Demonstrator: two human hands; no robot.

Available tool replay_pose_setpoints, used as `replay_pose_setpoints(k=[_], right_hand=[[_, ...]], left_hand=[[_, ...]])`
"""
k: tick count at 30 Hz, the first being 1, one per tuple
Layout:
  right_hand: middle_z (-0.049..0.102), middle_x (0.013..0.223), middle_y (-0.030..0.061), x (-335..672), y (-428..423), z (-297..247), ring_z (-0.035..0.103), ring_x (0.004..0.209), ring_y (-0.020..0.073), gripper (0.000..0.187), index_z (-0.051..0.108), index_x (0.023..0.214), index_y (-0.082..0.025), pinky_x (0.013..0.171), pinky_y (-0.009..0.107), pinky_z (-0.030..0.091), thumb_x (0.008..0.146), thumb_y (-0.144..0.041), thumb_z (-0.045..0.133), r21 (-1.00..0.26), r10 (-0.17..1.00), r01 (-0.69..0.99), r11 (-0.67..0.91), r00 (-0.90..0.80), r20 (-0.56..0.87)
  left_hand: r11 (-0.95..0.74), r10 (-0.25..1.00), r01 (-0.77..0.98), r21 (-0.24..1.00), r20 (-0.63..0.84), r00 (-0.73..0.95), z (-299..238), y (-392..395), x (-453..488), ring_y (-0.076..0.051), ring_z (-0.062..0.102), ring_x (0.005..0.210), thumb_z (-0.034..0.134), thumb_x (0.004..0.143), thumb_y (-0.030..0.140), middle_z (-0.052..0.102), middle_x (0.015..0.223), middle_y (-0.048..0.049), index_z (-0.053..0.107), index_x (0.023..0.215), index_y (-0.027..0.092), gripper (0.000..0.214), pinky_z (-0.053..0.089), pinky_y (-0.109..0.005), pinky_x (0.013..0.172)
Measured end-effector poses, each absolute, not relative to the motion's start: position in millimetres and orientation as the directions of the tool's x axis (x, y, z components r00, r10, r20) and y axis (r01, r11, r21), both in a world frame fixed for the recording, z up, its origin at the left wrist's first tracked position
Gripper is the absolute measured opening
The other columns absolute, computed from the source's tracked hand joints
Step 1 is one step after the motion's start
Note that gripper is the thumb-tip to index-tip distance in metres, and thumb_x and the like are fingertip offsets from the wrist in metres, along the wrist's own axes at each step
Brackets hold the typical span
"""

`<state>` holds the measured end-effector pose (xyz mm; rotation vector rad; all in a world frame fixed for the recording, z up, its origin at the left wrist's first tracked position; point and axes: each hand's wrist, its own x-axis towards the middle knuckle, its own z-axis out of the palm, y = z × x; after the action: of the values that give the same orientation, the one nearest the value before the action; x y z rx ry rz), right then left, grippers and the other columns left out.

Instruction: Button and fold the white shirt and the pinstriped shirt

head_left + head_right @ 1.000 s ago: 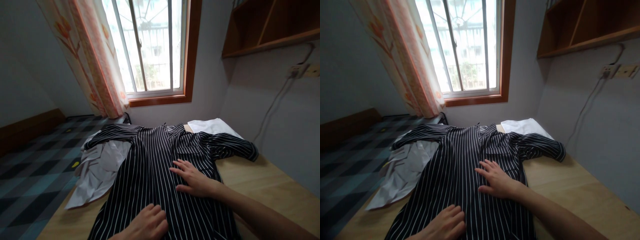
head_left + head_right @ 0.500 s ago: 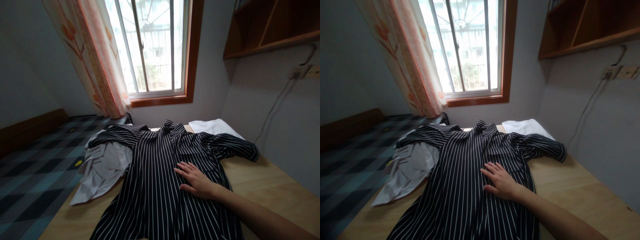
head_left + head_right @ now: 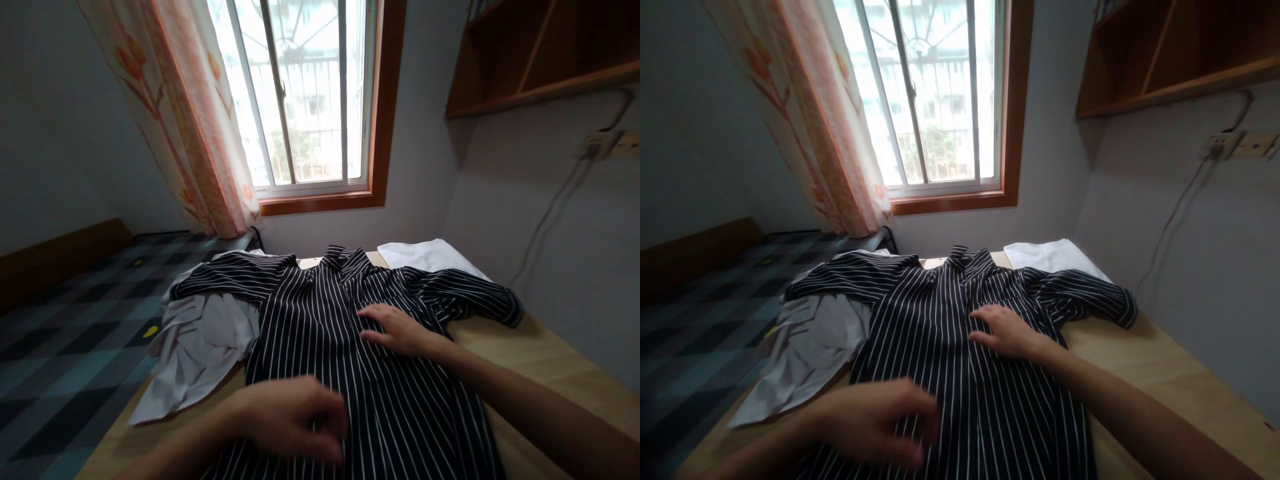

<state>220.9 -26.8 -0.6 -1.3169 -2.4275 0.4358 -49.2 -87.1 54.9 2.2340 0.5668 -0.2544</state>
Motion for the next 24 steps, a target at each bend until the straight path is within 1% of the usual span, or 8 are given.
replay_pose_setpoints(k=[2,4,6,8,11,16,20,24], right_hand=[[0.049,0.142,0.0107,221.8,17.4,6.3,0.043,0.131,0.0269,0.054,0.047,0.138,-0.022,0.109,0.045,0.034,0.090,-0.043,0.057,-0.349,0.899,0.835,0.426,-0.348,0.264],[0.044,0.145,0.0148,224.0,59.6,3.9,0.040,0.133,0.0301,0.061,0.041,0.142,-0.018,0.109,0.047,0.032,0.089,-0.041,0.059,-0.280,0.943,0.932,0.232,-0.144,0.301],[0.046,0.142,0.0175,228.5,89.9,-6.1,0.044,0.129,0.0324,0.064,0.038,0.143,-0.016,0.104,0.048,0.036,0.088,-0.043,0.059,-0.233,0.973,0.972,0.044,0.011,0.232],[0.054,0.134,0.0166,235.5,104.7,-18.2,0.052,0.121,0.0305,0.053,0.044,0.137,-0.016,0.098,0.043,0.041,0.091,-0.041,0.054,-0.163,0.984,0.986,-0.027,0.055,0.172],[0.065,0.117,0.0120,249.5,105.1,-27.9,0.061,0.106,0.0237,0.028,0.060,0.117,-0.018,0.089,0.033,0.045,0.095,-0.021,0.043,-0.071,0.986,0.997,0.025,-0.013,0.166],[0.065,0.111,0.0146,272.6,88.8,-16.8,0.063,0.097,0.0238,0.033,0.063,0.109,-0.015,0.081,0.032,0.045,0.091,-0.006,0.037,0.001,0.980,1.000,0.021,-0.021,0.199],[0.066,0.106,0.0154,279.1,82.1,-4.4,0.060,0.103,0.0275,0.026,0.067,0.100,-0.013,0.088,0.037,0.042,0.085,-0.008,0.046,0.079,0.991,0.995,0.059,-0.068,0.114],[0.066,0.112,0.0122,269.5,96.8,7.7,0.057,0.106,0.0288,0.023,0.068,0.100,-0.018,0.089,0.040,0.043,0.081,-0.019,0.055,-0.002,0.994,0.998,0.057,-0.057,0.091]], left_hand=[[-0.656,0.580,0.583,0.480,-0.173,0.796,51.9,-42.4,-34.1,-0.022,0.061,0.107,0.050,0.091,0.051,0.063,0.124,-0.0069,0.060,0.122,0.025,0.041,0.048,-0.037,0.093],[-0.659,0.707,0.688,0.304,-0.063,0.705,36.8,1.1,-21.4,-0.029,0.044,0.131,0.047,0.091,0.056,0.048,0.144,-0.0089,0.052,0.135,0.027,0.053,0.033,-0.049,0.109],[-0.585,0.799,0.793,0.172,-0.048,0.599,14.0,34.7,-14.1,-0.036,0.022,0.143,0.044,0.089,0.064,0.031,0.155,-0.0088,0.043,0.144,0.028,0.066,0.015,-0.061,0.113],[-0.527,0.840,0.841,0.126,-0.071,0.537,-8.5,53.6,-11.9,-0.039,0.009,0.146,0.037,0.087,0.071,0.021,0.159,-0.0073,0.033,0.149,0.030,0.074,0.005,-0.065,0.112],[-0.512,0.845,0.849,0.130,-0.102,0.525,-29.4,56.9,-12.4,-0.040,0.004,0.146,0.028,0.084,0.078,0.013,0.161,-0.0047,0.024,0.152,0.035,0.081,0.003,-0.067,0.111],[-0.551,0.818,0.826,0.117,-0.124,0.562,-34.5,30.6,-8.4,-0.042,-0.002,0.145,0.024,0.081,0.082,0.005,0.161,-0.0050,0.017,0.153,0.035,0.086,0.001,-0.070,0.109],[-0.564,0.801,0.820,0.101,-0.175,0.573,-22.4,16.5,0.1,-0.045,0.002,0.144,0.027,0.078,0.084,0.008,0.161,-0.0082,0.018,0.153,0.034,0.091,0.008,-0.072,0.108],[-0.551,0.793,0.826,0.116,-0.235,0.562,10.3,44.4,16.4,-0.041,0.046,0.128,0.041,0.079,0.078,0.048,0.144,-0.0138,0.045,0.142,0.028,0.081,0.042,-0.058,0.098]])
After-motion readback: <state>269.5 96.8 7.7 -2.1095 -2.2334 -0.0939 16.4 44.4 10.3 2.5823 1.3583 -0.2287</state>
